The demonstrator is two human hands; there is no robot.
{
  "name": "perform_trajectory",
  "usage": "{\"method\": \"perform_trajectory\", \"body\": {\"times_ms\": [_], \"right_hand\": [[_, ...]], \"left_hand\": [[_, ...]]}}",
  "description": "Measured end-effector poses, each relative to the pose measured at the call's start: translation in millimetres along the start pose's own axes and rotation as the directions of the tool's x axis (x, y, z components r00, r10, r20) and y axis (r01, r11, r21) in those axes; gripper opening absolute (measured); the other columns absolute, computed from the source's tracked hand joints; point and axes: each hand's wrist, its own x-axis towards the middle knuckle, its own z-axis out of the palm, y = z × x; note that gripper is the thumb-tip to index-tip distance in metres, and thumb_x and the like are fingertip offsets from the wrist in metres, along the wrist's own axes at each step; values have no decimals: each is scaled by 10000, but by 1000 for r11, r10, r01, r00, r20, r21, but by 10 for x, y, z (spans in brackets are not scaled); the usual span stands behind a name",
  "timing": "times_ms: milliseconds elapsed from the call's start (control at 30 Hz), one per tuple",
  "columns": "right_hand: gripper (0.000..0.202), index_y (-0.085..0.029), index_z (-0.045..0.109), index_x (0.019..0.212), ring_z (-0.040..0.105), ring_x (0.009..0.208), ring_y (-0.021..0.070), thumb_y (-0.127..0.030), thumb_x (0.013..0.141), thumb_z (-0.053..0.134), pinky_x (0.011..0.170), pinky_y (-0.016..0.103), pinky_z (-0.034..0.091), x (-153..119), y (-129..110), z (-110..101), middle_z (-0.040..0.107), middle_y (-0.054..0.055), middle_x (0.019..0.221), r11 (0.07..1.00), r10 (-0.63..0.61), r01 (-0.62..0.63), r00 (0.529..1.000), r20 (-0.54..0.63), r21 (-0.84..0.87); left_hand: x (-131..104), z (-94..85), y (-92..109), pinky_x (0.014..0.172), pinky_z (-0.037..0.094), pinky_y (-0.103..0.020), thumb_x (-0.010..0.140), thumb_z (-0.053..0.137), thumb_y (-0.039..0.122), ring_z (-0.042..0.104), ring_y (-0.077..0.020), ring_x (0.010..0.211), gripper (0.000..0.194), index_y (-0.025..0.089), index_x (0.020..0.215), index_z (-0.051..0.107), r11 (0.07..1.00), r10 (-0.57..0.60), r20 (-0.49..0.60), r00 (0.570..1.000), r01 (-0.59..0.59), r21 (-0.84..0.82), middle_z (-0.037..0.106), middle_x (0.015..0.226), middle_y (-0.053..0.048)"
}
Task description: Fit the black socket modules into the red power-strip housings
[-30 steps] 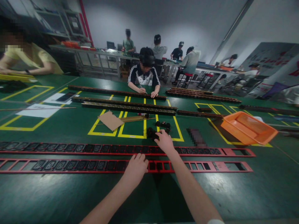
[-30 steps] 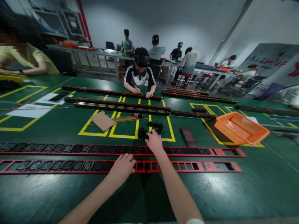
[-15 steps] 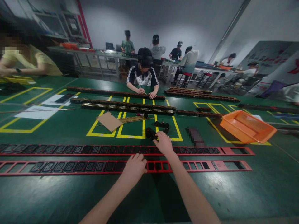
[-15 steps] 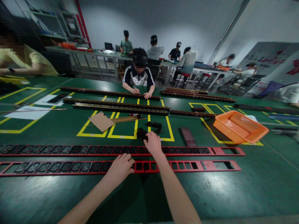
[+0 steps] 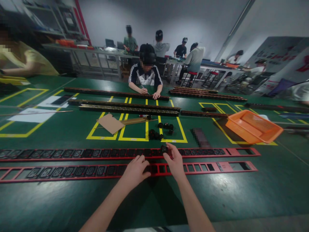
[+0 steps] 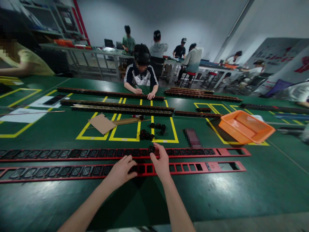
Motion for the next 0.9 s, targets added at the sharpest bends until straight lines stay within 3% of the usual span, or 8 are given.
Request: {"method": "perform_trajectory", "body": {"times_ms": [167,367,533,633,900], "right_hand": [[345,-246,625,1171,580,1030,214,-233,826,610,888,362,495,-222,-28,-47,553,64,1137,998,-4,6,1000,-27,59],[318,-235,565,1068,590,1038,221,-219,769,671,877,359,502,-417,69,-69,563,54,1137,967,124,-105,990,-68,233],[368,-257,500,1076,665,954,218,-251,768,701,904,411,511,-511,81,-27,596,38,1134,902,231,-189,971,-66,388],[457,-276,505,1188,682,945,226,-272,776,702,926,435,515,-531,54,-12,603,40,1145,891,240,-210,970,-26,404],[470,-261,556,1221,640,1038,226,-208,766,662,934,393,501,-536,16,-46,621,45,1145,931,194,-199,980,47,307]], "left_hand": [[17,-14,40,869,476,-373,783,671,296,523,-239,1041,249,237,1023,639,1000,-15,-2,1000,15,27,571,1046,-36],[-23,-21,107,869,471,-384,809,632,298,510,-240,1041,211,240,1009,599,999,-9,-38,999,10,39,567,1077,-31],[-90,68,33,924,461,-417,803,669,372,505,-254,1112,440,269,1214,552,1000,7,-32,999,-6,30,564,1193,-42],[-103,86,-35,983,437,-424,783,696,357,513,-249,1150,542,259,1287,520,999,31,-6,999,-31,34,585,1218,-45],[-111,7,-155,975,450,-396,780,694,322,553,-247,1129,451,253,1212,583,996,53,18,998,-55,69,624,1176,-45]]}}
